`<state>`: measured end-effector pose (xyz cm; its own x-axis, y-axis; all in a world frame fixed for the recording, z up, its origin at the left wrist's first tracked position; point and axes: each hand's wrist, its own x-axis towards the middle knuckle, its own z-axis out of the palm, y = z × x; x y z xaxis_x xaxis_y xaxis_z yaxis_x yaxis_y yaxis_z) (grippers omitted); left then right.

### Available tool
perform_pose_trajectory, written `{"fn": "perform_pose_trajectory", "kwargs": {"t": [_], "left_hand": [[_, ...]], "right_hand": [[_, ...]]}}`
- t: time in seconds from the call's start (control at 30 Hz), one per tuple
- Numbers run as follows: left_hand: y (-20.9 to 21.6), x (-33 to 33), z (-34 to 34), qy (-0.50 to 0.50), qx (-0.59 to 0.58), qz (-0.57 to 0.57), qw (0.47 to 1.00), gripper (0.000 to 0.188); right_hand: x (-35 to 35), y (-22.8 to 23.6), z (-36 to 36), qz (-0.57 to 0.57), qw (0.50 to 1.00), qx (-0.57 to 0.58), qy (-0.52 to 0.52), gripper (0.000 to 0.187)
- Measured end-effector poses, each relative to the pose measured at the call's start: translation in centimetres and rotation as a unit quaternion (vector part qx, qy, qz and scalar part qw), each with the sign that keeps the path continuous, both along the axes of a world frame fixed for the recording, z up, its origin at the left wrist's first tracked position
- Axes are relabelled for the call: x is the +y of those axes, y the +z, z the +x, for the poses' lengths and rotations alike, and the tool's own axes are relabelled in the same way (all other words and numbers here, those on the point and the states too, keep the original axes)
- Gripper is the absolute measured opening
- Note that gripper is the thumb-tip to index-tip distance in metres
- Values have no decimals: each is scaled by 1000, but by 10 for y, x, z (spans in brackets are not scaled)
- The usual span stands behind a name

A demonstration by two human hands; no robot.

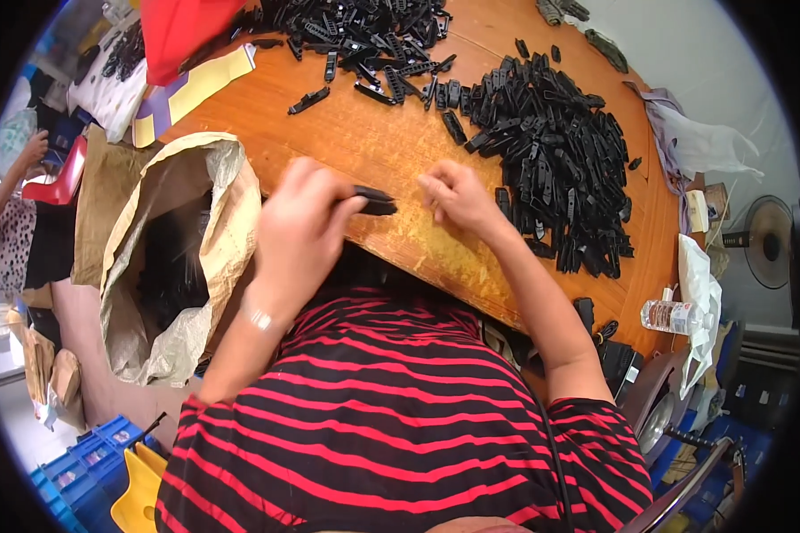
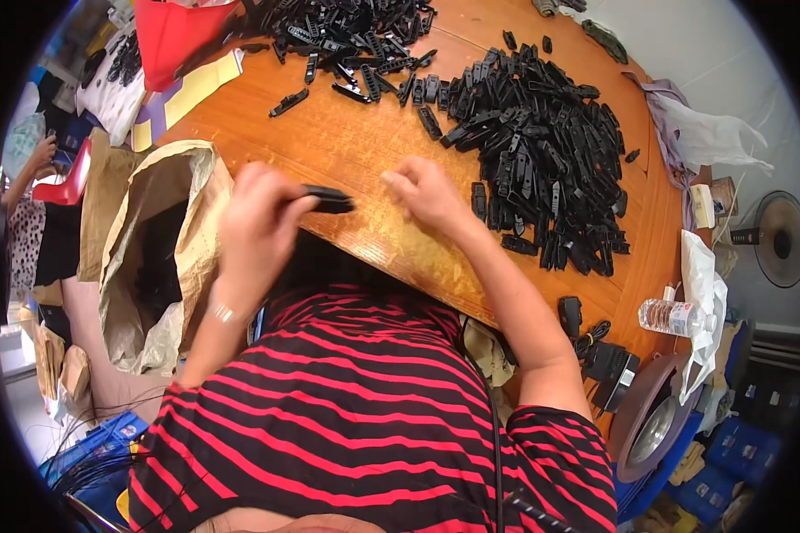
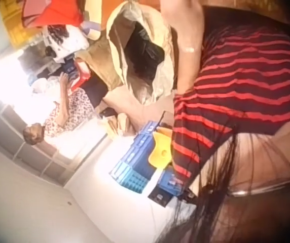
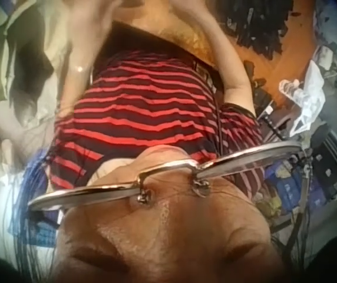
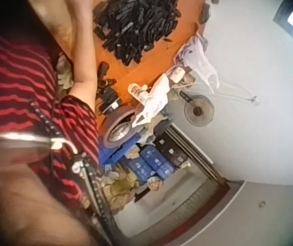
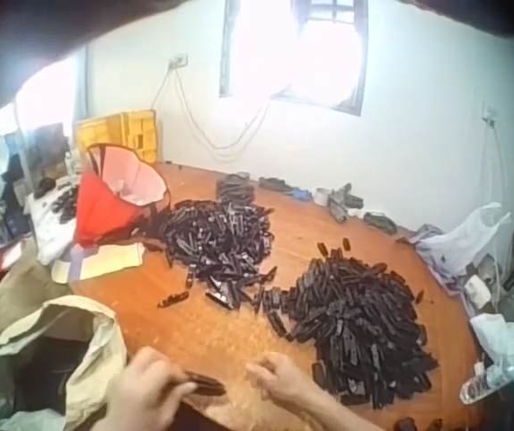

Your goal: Assembling small black plastic hardware components at a workstation.

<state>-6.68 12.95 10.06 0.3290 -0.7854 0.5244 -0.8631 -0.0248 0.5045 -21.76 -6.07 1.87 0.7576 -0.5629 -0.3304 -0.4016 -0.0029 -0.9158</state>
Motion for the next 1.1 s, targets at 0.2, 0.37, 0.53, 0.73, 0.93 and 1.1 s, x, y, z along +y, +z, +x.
{"fn": "perform_pose_trajectory", "kwargs": {"t": [0.2,0.37,0.53,0.73,0.93,1.1], "left_hand": [[72,100,47,275,-138,-62,949,13],[55,85,27,207,-167,-93,960,13],[-14,-4,-20,-61,29,-24,997,15],[-108,-114,76,209,-42,-48,976,37],[-126,-124,111,302,-5,71,951,27],[-118,-100,80,169,20,-9,985,14]], "right_hand": [[-54,1,16,-529,840,91,-77,24],[-81,-18,31,-548,815,182,-47,26],[-58,-14,32,-540,838,75,-15,22],[-7,-17,38,-497,867,-18,30,17],[10,-16,56,-475,876,-32,76,18],[7,-7,67,-462,882,-87,30,26]]}}
